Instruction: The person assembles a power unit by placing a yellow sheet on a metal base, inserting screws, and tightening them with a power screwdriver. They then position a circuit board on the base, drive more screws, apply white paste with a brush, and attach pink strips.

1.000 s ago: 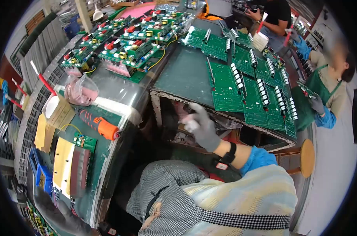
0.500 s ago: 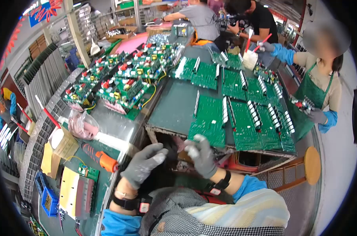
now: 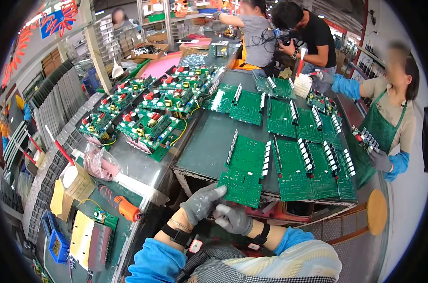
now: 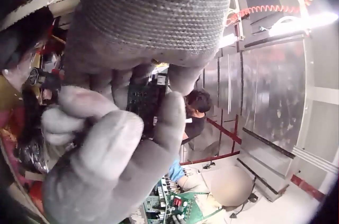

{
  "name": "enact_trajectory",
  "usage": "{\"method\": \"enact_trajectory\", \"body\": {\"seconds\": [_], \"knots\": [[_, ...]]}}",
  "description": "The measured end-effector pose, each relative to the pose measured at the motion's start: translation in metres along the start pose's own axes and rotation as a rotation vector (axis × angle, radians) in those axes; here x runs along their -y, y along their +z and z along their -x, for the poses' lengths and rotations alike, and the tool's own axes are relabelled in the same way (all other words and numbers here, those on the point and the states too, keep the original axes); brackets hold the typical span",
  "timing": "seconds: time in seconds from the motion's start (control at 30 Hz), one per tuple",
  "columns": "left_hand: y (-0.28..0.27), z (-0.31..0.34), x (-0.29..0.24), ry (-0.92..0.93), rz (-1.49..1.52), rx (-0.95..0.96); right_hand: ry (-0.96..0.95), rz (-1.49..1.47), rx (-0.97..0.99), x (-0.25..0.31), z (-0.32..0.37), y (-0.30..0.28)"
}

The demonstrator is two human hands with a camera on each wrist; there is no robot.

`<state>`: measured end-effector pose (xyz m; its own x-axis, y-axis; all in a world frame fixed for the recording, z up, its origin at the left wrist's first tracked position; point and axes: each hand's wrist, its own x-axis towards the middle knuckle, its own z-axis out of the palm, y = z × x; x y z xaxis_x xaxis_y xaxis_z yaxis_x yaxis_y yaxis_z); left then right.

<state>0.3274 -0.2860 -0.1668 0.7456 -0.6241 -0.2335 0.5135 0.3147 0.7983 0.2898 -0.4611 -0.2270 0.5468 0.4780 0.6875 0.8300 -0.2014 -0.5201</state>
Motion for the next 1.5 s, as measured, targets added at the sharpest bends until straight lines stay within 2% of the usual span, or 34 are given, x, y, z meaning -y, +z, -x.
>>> {"method": "enact_trajectory", "body": {"seconds": [0.03,0.13,0.17,0.27,0.3,0.33,0.37,0.47,0.53,0.57,0.67,0.73,0.8,0.9,0.97,1.03,1.1,1.13,1.17,1.2,1.23,1.3,1.37,1.43,1.47,1.5], "knots": [[0.003,0.001,0.001,0.008,0.006,-0.021,-0.025,-0.002,0.095,-0.003,0.001,-0.001],[0.027,0.017,-0.007,0.078,0.010,-0.121,0.113,-0.063,0.096,-0.005,0.024,0.018],[0.031,0.023,-0.011,0.113,0.024,-0.093,0.146,-0.077,0.128,-0.008,0.028,0.019],[0.031,0.055,-0.014,0.213,0.069,-0.025,0.338,-0.402,0.106,0.001,0.014,0.011],[0.030,0.067,-0.014,0.248,0.084,-0.006,0.523,-0.927,0.065,-0.002,0.019,0.020],[0.037,0.079,-0.018,0.283,0.100,0.014,0.685,-1.222,-0.015,0.001,0.008,0.022],[0.051,0.093,-0.023,0.321,0.132,-0.067,0.846,-1.515,-0.100,0.002,-0.008,0.024],[0.057,0.125,-0.026,0.426,0.219,-0.077,0.659,-1.636,0.074,0.032,-0.043,-0.002],[0.052,0.140,-0.021,0.491,0.237,-0.127,0.374,-1.719,0.110,0.039,-0.070,-0.003],[0.052,0.149,-0.020,0.503,0.222,-0.149,0.472,-1.825,0.228,0.051,-0.083,-0.009],[0.067,0.173,-0.019,0.588,0.250,-0.163,0.418,-1.646,0.387,0.054,-0.100,0.012],[0.070,0.186,-0.014,0.631,0.278,-0.194,0.354,-1.713,0.373,0.074,-0.112,0.024],[0.057,0.203,-0.001,0.653,0.295,-0.266,0.362,-1.780,0.576,0.087,-0.130,0.033],[0.041,0.224,0.011,0.761,0.226,-0.362,0.378,-1.884,0.651,0.109,-0.154,0.047],[0.054,0.239,0.005,0.839,0.215,-0.429,0.404,-1.932,0.742,0.113,-0.167,0.067],[0.062,0.252,0.004,0.935,0.275,-0.476,0.479,-2.119,0.751,0.111,-0.175,0.086],[0.072,0.267,0.000,0.932,0.268,-0.522,0.620,-2.252,0.709,0.109,-0.175,0.104],[0.075,0.273,-0.002,0.987,0.266,-0.507,0.689,-2.189,0.718,0.104,-0.174,0.113],[0.071,0.283,0.005,0.966,0.230,-0.541,0.573,-2.163,0.689,0.123,-0.184,0.114],[0.062,0.297,0.012,0.959,0.186,-0.485,0.528,-2.115,0.691,0.128,-0.192,0.113],[0.062,0.310,0.014,0.983,0.115,-0.517,0.484,-2.066,0.692,0.134,-0.200,0.112],[0.063,0.329,0.034,1.074,0.076,-0.725,0.513,-1.910,0.739,0.101,-0.220,0.111],[0.070,0.351,0.053,1.164,0.036,-0.881,0.425,-1.721,0.803,0.094,-0.241,0.118],[0.067,0.381,0.071,1.243,-0.066,-0.968,0.249,-1.507,0.888,0.104,-0.272,0.116],[0.070,0.393,0.080,1.220,-0.055,-1.159,0.163,-1.398,0.922,0.112,-0.290,0.116],[0.071,0.406,0.087,1.236,-0.076,-1.265,0.078,-1.287,0.950,0.121,-0.307,0.117]]}}
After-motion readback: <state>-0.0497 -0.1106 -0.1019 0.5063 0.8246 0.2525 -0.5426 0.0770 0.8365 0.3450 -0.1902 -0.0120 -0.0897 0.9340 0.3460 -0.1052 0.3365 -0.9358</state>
